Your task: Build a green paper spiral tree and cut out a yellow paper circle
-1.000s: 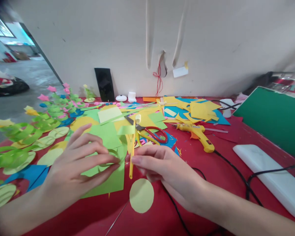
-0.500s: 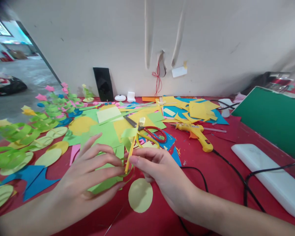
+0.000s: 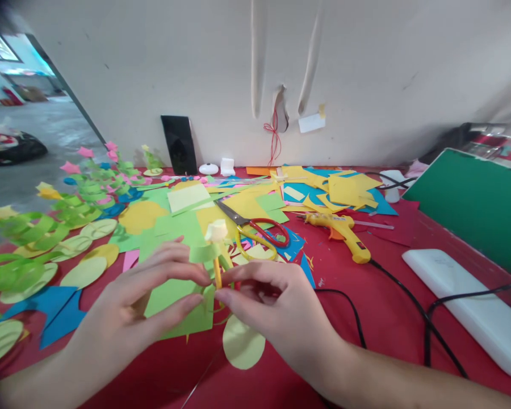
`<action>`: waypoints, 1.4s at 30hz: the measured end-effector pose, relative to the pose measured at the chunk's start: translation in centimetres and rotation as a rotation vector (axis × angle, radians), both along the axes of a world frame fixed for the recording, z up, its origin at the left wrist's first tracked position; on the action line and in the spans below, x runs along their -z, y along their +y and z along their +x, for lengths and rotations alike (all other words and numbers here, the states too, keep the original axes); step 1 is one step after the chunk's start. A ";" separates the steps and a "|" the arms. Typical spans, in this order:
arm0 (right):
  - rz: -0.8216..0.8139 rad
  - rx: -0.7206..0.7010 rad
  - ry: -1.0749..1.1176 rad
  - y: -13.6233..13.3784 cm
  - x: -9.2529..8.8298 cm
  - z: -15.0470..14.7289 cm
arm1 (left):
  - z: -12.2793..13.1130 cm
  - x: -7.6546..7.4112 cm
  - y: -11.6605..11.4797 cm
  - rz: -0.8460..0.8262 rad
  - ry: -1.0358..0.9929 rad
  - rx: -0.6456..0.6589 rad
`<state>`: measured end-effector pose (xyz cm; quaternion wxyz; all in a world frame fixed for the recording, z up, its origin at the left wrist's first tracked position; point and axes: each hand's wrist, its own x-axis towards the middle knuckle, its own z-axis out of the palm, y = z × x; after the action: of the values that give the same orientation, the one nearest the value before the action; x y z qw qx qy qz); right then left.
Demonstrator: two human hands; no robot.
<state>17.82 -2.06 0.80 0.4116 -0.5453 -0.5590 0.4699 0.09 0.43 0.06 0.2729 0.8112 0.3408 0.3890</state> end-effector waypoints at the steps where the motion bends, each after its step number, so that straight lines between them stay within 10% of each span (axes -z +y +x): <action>1: 0.020 -0.004 -0.020 -0.1 0.1 0.0 | 0.0 0.1 0.0 -0.040 -0.044 -0.013; 13: 0.191 -0.085 -0.048 -0.3 1.2 -0.8 | 0.4 1.6 -0.5 -0.370 -0.213 -0.060; 25: 0.282 0.132 -0.037 -0.6 0.1 0.3 | -0.3 0.0 0.3 -0.101 -0.130 -0.172; 32: -0.025 -0.083 0.081 0.4 1.4 0.1 | -0.2 -0.1 0.1 -0.262 -0.164 -0.176; 42: 0.021 -0.182 0.090 0.0 0.9 0.2 | 0.4 0.5 -0.2 -0.547 -0.315 -0.090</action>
<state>18.00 -2.06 -0.07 0.3976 -0.4662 -0.5922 0.5233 0.49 0.26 -0.42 0.5128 0.6216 0.4218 0.4156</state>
